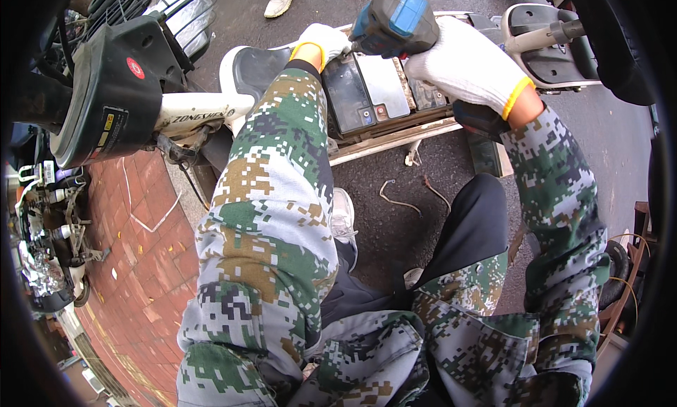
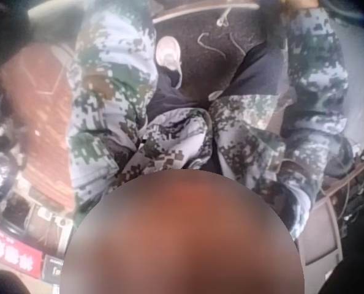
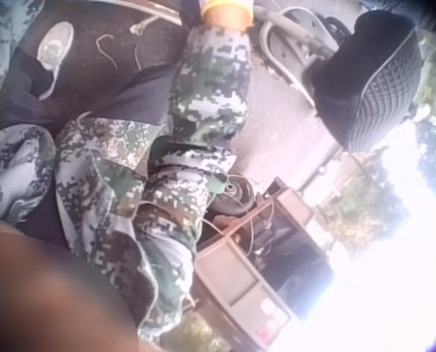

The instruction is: The person removes a battery from a scooter, retrieves a new battery from a parts room, and installs it using a cordless drill. The person then secures the battery terminals with the drill.

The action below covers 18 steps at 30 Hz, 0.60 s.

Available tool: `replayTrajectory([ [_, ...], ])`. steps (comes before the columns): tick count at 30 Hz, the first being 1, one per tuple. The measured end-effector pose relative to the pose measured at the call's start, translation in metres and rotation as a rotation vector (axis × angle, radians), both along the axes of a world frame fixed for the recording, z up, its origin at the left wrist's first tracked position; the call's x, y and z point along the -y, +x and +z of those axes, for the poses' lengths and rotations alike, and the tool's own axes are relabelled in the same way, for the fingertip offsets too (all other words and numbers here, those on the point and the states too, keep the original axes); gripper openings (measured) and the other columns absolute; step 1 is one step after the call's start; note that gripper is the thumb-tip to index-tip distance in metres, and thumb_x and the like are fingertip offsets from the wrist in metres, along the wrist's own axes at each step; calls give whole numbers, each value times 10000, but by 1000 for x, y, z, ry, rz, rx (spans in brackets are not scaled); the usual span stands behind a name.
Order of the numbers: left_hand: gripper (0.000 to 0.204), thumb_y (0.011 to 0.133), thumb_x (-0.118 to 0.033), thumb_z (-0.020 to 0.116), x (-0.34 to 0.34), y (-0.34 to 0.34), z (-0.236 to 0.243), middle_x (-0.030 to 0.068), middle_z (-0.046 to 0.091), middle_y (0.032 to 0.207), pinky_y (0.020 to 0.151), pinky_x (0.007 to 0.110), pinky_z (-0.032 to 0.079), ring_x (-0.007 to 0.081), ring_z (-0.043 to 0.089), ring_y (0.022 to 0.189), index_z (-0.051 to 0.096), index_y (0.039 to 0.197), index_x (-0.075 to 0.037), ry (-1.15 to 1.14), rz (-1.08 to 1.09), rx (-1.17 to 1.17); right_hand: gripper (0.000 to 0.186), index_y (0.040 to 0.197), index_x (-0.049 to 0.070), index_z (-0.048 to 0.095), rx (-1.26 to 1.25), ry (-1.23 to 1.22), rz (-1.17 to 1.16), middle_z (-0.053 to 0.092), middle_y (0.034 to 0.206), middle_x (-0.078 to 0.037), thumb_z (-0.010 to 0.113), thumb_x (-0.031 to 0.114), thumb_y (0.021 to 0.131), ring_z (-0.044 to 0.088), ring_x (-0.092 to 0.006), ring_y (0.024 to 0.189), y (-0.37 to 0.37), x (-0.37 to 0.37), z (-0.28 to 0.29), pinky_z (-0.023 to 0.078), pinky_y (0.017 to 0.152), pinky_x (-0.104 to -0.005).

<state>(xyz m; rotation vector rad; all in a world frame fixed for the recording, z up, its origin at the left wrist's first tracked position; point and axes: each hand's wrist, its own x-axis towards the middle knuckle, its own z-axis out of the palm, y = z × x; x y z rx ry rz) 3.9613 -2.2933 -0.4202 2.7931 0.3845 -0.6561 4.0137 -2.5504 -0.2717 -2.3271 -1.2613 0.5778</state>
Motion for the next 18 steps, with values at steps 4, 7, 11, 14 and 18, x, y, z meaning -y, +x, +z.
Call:
replayTrajectory([
  [4,448,963,-433,615,-3,6,-5,162,741,1329,1064,430,540,361,714,1208,787,1272,-159,-12,67,35,239,898,-13,726,104,-4,63,700,756,-141,715,218,839,677,-248,705,3,0,7,552,729,-384],
  [7,454,946,-441,637,-6,7,-9,166,745,1314,1060,424,540,365,714,1200,790,1263,-155,-51,104,30,210,882,23,753,255,90,282,722,776,-158,724,226,836,706,-303,720,10,0,10,544,685,-388],
  [11,478,965,-452,621,-9,6,-17,158,730,1355,1071,430,537,368,699,1232,760,1322,-165,-85,164,48,216,870,27,761,411,35,435,711,736,-160,719,237,839,703,-289,673,20,-10,5,540,643,-386],
  [14,502,984,-464,600,-10,8,-31,149,711,1398,1080,438,536,371,684,1266,730,1374,-176,-68,207,73,243,820,-8,732,130,-31,222,660,647,-138,706,232,841,662,-204,593,20,-16,4,538,613,-367],
  [18,500,999,-478,579,-18,13,-50,159,716,1388,1073,442,543,375,685,1270,753,1336,-154,-9,138,138,260,767,-21,698,71,-35,257,628,593,-103,702,228,843,637,-136,558,13,-23,19,520,560,-322],
])
